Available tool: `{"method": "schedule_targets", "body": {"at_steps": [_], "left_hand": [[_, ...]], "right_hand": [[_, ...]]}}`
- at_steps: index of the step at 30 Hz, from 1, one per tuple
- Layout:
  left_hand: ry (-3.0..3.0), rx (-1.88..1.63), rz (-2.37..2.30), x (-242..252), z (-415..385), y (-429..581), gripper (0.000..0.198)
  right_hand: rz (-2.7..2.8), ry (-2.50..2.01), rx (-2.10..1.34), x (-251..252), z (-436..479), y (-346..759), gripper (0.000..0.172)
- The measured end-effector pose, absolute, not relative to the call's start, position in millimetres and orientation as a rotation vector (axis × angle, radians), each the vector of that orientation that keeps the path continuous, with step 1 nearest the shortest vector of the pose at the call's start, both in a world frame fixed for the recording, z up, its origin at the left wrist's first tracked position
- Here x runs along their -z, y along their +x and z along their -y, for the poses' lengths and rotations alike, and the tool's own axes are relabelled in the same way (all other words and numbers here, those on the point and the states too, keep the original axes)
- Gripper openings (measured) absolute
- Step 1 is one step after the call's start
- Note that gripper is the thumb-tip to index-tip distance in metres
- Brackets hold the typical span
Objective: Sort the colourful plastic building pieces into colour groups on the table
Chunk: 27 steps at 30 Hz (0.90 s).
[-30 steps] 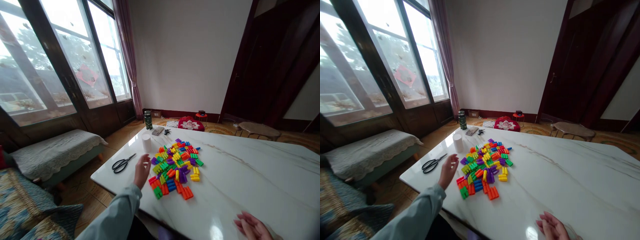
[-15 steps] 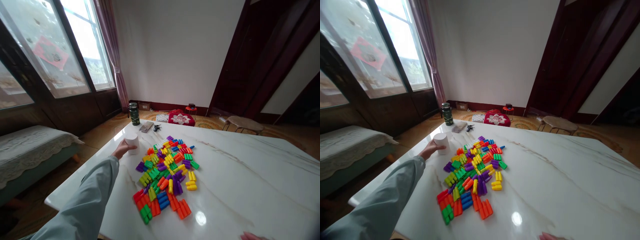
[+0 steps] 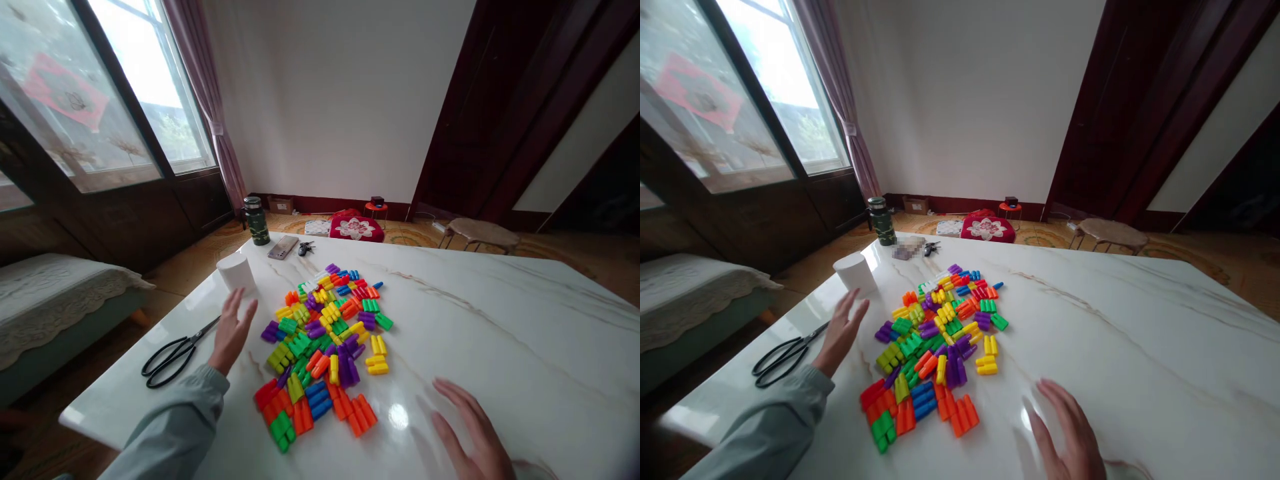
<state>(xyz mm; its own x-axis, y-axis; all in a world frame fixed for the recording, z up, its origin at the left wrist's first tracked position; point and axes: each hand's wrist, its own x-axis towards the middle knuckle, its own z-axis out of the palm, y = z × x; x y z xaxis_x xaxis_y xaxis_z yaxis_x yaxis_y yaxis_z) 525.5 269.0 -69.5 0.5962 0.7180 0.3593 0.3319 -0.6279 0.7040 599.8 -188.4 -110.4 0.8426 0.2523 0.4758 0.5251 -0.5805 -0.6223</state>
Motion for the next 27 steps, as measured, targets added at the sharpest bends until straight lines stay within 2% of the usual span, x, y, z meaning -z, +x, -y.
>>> {"method": "schedule_targets", "body": {"at_steps": [4,9,22,27], "left_hand": [[2.422,-0.43,-0.696,89.4,-220.1,512.7,0.066],[2.474,-0.397,-0.767,92.1,-191.4,531.6,0.061],[2.431,-0.55,-0.609,92.4,-122.7,572.7,0.053],[2.44,-0.492,-0.505,90.5,-98.6,581.4,0.054]], "right_hand": [[0.671,-2.309,0.274,91.2,109.5,663.5,0.061],[0.697,-2.475,0.104,91.8,48.6,684.3,0.06],[0.735,-2.499,0.155,87.5,75.9,669.1,0.057],[0.687,-2.523,0.231,92.8,104.9,671.4,0.055]]}}
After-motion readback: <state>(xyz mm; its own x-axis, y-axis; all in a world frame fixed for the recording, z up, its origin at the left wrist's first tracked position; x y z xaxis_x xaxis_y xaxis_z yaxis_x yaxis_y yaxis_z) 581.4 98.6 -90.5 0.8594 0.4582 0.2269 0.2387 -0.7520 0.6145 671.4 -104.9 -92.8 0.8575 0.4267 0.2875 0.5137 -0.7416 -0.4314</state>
